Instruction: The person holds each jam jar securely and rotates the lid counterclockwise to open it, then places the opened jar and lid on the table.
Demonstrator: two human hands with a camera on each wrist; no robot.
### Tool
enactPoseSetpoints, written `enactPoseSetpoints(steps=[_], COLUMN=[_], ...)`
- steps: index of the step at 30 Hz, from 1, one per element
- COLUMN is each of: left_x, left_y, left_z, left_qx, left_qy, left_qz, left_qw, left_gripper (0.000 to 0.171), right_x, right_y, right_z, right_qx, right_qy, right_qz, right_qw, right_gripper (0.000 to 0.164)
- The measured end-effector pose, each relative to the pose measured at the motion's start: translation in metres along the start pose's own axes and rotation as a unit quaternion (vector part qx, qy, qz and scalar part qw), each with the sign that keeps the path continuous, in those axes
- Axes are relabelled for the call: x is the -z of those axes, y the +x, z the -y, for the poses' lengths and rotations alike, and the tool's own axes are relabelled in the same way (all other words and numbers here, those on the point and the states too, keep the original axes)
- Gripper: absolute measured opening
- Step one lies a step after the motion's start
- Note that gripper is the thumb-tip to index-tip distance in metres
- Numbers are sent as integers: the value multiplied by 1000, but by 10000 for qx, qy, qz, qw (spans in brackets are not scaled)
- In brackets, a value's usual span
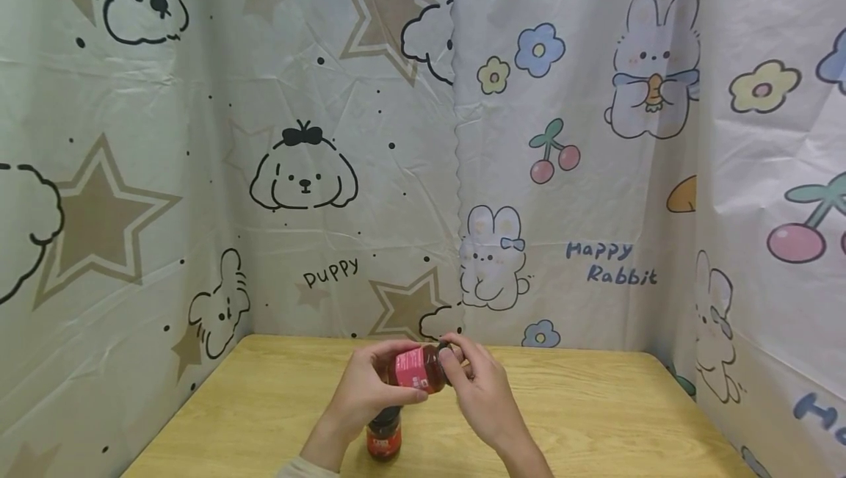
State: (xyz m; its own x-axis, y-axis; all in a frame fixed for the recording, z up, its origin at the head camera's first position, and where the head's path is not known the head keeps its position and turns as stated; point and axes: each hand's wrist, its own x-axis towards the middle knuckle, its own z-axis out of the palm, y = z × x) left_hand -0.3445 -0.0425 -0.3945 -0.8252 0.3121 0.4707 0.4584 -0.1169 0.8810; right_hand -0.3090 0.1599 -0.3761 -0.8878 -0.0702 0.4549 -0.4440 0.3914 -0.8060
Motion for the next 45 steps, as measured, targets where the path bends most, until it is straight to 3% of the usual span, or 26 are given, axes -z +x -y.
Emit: enactPoseSetpoints(steps=[22,31,45], left_x=[2,4,4], left_y=[-1,-2,-1], left_z=[-1,-1,-1], left_qx=[78,112,177], left_qy=[141,106,-30], left_qz=[-67,-97,-101], left_qw=[9998,9998,9998], left_gripper=[58,58,58], right_x=[3,4,9], right_y=[0,0,-2], right_z=[-1,3,1], right_qx=[-33,42,360], right_qy=[398,705,716], right_qz=[293,459,761], right_qw=[9988,9964,9939], right_gripper=[33,35,40])
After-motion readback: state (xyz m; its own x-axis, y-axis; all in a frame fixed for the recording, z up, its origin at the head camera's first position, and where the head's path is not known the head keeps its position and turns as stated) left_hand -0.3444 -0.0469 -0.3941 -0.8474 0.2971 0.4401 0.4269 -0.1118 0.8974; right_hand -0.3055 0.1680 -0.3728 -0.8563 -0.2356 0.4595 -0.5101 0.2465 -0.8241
